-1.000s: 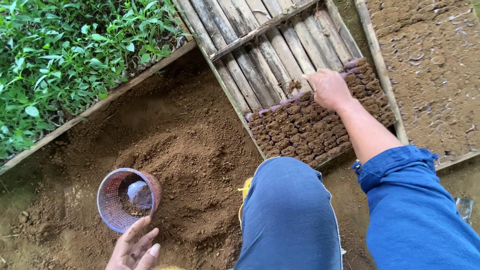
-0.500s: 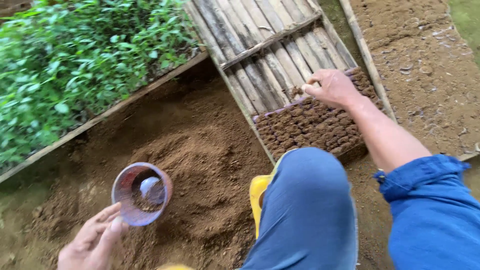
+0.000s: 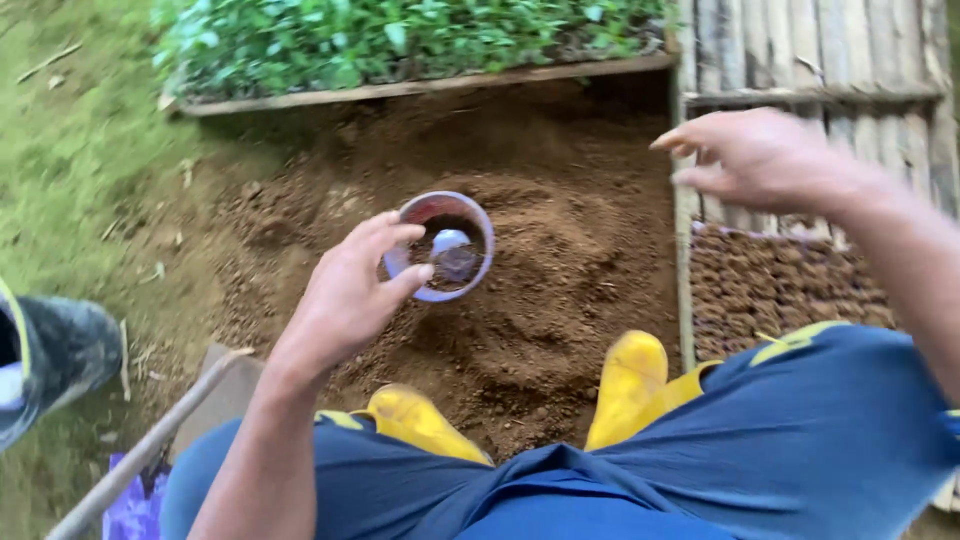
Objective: The person sits on the ground and fills small plastic nursery pouches with soil from a nearby pile. They open each pouch, scoop soil into it, and place the filled pouch onto a wooden tray.
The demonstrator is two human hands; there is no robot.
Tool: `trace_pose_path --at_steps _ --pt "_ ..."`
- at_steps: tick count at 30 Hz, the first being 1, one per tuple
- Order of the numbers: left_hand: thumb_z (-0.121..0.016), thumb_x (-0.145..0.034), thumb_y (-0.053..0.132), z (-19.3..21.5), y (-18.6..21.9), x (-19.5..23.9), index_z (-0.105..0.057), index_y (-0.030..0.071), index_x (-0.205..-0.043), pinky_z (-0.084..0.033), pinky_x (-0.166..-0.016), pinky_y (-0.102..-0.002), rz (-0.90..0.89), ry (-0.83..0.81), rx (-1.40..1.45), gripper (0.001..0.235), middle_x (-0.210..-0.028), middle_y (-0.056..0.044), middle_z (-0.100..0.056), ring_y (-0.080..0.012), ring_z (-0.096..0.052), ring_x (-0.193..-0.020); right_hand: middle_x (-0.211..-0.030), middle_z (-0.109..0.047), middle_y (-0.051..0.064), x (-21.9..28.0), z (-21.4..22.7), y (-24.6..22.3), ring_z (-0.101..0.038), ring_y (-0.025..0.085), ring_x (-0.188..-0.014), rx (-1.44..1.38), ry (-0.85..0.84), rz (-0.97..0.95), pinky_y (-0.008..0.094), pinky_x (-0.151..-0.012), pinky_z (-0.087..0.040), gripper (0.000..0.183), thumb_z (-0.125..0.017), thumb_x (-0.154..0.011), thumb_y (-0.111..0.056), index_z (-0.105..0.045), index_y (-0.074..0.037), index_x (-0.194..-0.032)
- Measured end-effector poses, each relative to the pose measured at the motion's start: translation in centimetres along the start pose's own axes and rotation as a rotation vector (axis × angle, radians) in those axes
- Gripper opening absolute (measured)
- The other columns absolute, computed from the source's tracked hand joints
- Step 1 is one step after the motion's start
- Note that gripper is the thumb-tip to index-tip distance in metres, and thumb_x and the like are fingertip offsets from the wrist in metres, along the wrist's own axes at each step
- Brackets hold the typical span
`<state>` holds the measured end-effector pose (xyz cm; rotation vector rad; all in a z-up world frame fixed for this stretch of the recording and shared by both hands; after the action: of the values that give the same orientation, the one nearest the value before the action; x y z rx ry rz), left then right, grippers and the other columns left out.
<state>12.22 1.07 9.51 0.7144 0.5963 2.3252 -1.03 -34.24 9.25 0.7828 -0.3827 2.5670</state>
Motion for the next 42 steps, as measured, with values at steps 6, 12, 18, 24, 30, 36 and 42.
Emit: trace_pose_path --at_steps 6,12,18,24,30,36,42 --pt "-0.069 -0.090 0.038 1.3 -2.3 0.7 -0.066 0.016 -0.135 -0.032 -0.114 -0.041 -0.001 0.161 0.014 0.050 -0.150 -0.015 -0.053 -0.0281 -0.049 -0.138 -0.108 -0.073 0.000 -7.0 -7.3 -13.6 -0.070 0.027 -0.097 0.097 0.066 0.438 0.048 -0.070 -0.056 0.019 -0.058 -0.089 -0.030 -0.074 -0.025 -0.098" --pt "-0.071 -0.092 0.035 2.1 -4.0 2.2 -0.066 0.016 -0.133 -0.044 -0.107 -0.059 0.007 0.219 0.003 0.045 -0.144 -0.020 -0.056 -0.0422 -0.059 -0.127 -0.090 -0.069 -0.003 -16.1 -20.0 -18.7 -0.073 0.021 -0.093 0.160 0.248 0.476 0.038 -0.076 -0.063 0.015 -0.074 -0.085 -0.038 -0.073 -0.023 -0.088" --pt "-0.068 -0.093 0.039 2.5 -5.1 3.2 -0.063 0.018 -0.135 -0.038 -0.108 -0.065 0.027 0.261 -0.082 0.048 -0.147 -0.019 -0.053 -0.0414 -0.060 -0.125 -0.087 -0.068 0.006 -19.8 -27.0 -21.0 -0.064 0.029 -0.092 0.463 0.446 0.461 0.043 -0.077 -0.049 0.040 -0.071 -0.080 -0.054 -0.076 -0.015 -0.084" --pt "-0.063 -0.095 0.035 2.9 -4.7 3.0 -0.060 0.015 -0.138 -0.030 -0.113 -0.067 0.065 0.175 -0.012 0.048 -0.149 -0.020 -0.050 -0.0401 -0.056 -0.131 -0.085 -0.070 0.008 -21.4 -30.3 -21.6 -0.064 0.031 -0.091 0.452 0.463 0.532 0.044 -0.078 -0.046 0.029 -0.062 -0.087 -0.033 -0.078 -0.009 -0.087" --pt "-0.062 -0.097 0.037 1.3 -5.8 1.6 -0.057 0.017 -0.141 -0.027 -0.116 -0.065 0.095 0.127 -0.017 0.049 -0.148 -0.015 -0.051 -0.0376 -0.054 -0.134 -0.091 -0.074 0.012 -15.8 -21.2 -21.8 -0.073 0.036 -0.091 0.151 0.119 0.411 0.049 -0.077 -0.060 0.029 -0.064 -0.087 -0.041 -0.078 -0.016 -0.093" --pt "-0.064 -0.095 0.034 0.1 -3.5 0.6 -0.053 0.011 -0.147 -0.034 -0.114 -0.059 0.134 0.034 0.121 0.057 -0.150 -0.018 -0.051 -0.0402 -0.055 -0.133 -0.096 -0.074 0.015 -4.5 -6.4 -23.3 -0.069 0.039 -0.104 -0.043 0.003 0.403 0.053 -0.086 -0.056 0.024 -0.065 -0.089 -0.034 -0.075 -0.013 -0.093" --pt "-0.073 -0.089 0.022 -3.8 0.2 -0.1 -0.079 0.017 -0.100 -0.055 -0.090 -0.050 -0.029 0.068 0.554 0.014 -0.092 -0.012 -0.077 -0.0352 -0.073 -0.099 -0.108 -0.075 0.006 2.4 -2.9 -20.4 -0.066 0.029 -0.114 -0.005 -0.033 0.401 0.045 -0.098 -0.053 0.023 -0.063 -0.095 -0.033 -0.075 -0.014 -0.103"
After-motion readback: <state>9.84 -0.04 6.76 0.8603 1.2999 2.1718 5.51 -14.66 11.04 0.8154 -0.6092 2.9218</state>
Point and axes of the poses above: each hand's wrist, its own x-axis away from the middle knuckle, its own z-axis out of the back of the hand, y = z × x, the point moved 5 cm from there along -x, towards the middle knuckle
